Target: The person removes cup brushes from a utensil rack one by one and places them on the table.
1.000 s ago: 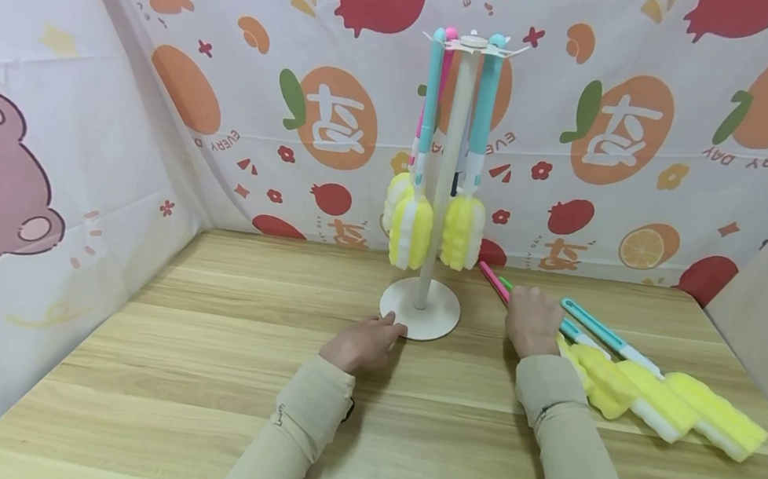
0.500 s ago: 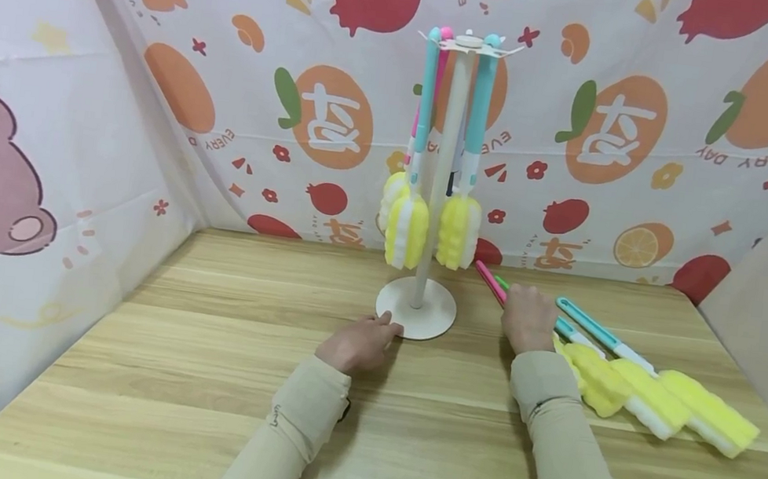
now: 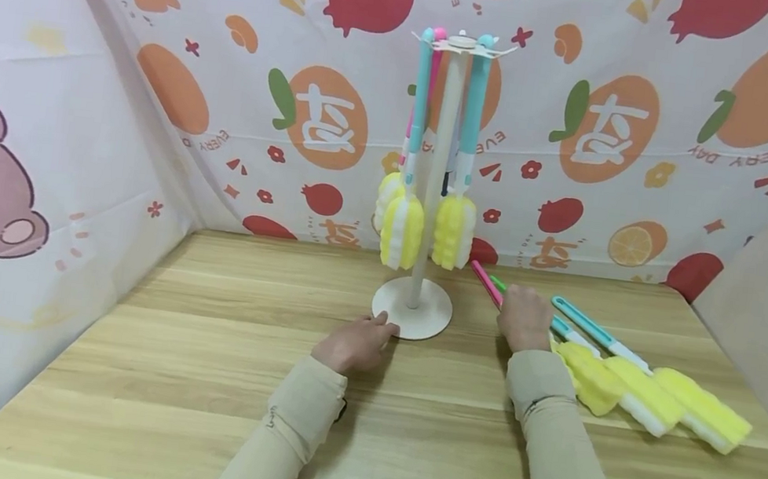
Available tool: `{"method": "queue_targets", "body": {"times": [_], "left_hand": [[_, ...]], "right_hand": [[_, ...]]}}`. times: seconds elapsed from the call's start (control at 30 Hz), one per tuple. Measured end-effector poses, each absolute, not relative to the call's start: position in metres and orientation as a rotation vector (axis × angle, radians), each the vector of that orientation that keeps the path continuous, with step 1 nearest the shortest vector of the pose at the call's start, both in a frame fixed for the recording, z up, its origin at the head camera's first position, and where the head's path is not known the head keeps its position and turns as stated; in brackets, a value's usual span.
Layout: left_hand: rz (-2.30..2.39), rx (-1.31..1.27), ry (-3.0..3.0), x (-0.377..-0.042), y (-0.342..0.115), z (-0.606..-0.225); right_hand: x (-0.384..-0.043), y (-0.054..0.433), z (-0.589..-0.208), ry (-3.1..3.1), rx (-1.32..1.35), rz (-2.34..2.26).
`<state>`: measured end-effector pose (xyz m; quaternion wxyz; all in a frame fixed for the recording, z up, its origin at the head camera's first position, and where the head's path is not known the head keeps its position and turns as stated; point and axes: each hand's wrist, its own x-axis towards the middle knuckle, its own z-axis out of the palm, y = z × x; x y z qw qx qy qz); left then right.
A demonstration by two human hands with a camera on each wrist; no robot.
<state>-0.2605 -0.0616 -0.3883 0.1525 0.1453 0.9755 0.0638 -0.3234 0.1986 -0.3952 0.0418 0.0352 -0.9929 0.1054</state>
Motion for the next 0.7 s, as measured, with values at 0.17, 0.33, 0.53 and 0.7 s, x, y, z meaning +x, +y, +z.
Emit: {"method": "queue_targets", "body": {"times": [0.17,0.33,0.53,0.7], "left_hand": [[0.187,0.42,2.801,-0.2597,-0.0632,-0.3887],[0.187,0.42,2.8,-0.2607,-0.0631,-0.3885],[0.174,0.417,2.8,-0.2606,-0.0642,-0.3885],[0.174,0.41,2.799,-0.2599,-0.0637,-0.388]], "right_hand": [[-0.3245,0.1972,-0.3951,-3.076,0.105,0.335],[-0.3252,0.1964,-0.3912,-3.117,0.1,0.343],[-0.3244,0.1938,-0.3892,-3.117,0.099,0.34],[-0.3246,0.1953,-0.3881,-3.141,0.104,0.349]]}}
